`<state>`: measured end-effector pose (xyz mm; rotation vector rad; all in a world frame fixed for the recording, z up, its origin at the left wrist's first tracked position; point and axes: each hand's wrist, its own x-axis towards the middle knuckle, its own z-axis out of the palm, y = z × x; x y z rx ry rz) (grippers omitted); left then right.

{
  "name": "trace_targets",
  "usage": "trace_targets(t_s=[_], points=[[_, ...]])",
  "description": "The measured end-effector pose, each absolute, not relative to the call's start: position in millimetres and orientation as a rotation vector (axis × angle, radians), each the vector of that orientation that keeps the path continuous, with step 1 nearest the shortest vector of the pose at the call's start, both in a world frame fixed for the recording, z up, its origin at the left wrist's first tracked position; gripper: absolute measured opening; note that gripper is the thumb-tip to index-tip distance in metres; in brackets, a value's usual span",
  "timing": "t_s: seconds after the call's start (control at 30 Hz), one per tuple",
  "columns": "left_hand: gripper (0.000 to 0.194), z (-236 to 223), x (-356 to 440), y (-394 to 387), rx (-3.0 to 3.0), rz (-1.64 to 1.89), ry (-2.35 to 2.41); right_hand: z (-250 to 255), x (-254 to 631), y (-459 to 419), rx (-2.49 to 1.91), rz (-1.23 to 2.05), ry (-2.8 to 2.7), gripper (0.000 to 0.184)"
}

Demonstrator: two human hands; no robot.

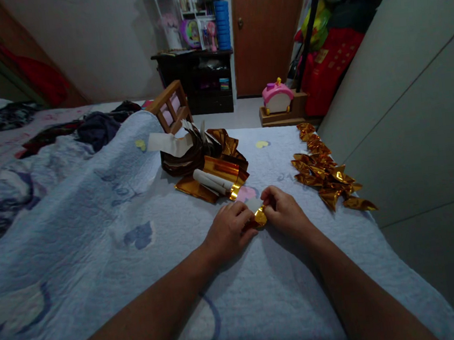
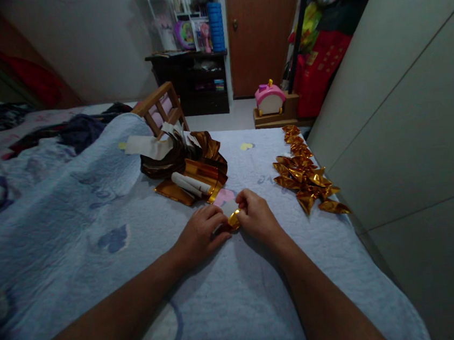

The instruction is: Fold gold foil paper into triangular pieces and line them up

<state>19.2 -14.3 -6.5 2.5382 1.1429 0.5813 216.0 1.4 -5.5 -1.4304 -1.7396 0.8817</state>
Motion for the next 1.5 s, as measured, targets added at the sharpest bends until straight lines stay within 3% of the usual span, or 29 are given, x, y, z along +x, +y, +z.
trace_targets(t_s=[0.3, 0.57, 0.8, 1.1, 1.27, 1.5], points=[[0.012, -11, 17, -13, 2.598, 0.776, 1.192, -1, 213, 0, -1.391, 0.997, -1.589, 0.021], [0.010, -10, 16, -12, 2.414, 0.837, 1.293, 7, 212, -4, -1.243, 0.788, -1.824, 0.013], [0.008, -8, 15, -14, 2.320, 0.843, 1.333, -5, 211, -3, -1.221, 0.559, -1.996, 0.033], [0.009, -8, 15, -12, 2.403, 0.861, 1.244, -10, 210, -5, -1.204, 0.484, -2.101, 0.031], [0.012, -7, 14, -13, 2.394, 0.919, 1.257, -10, 210, -5, -1.208, 0.459, -2.018, 0.048], [0.012, -6, 13, -13, 2.379, 0.981, 1.297, -7, 212, -2, -1.300, 0.421, -1.901, 0.017]])
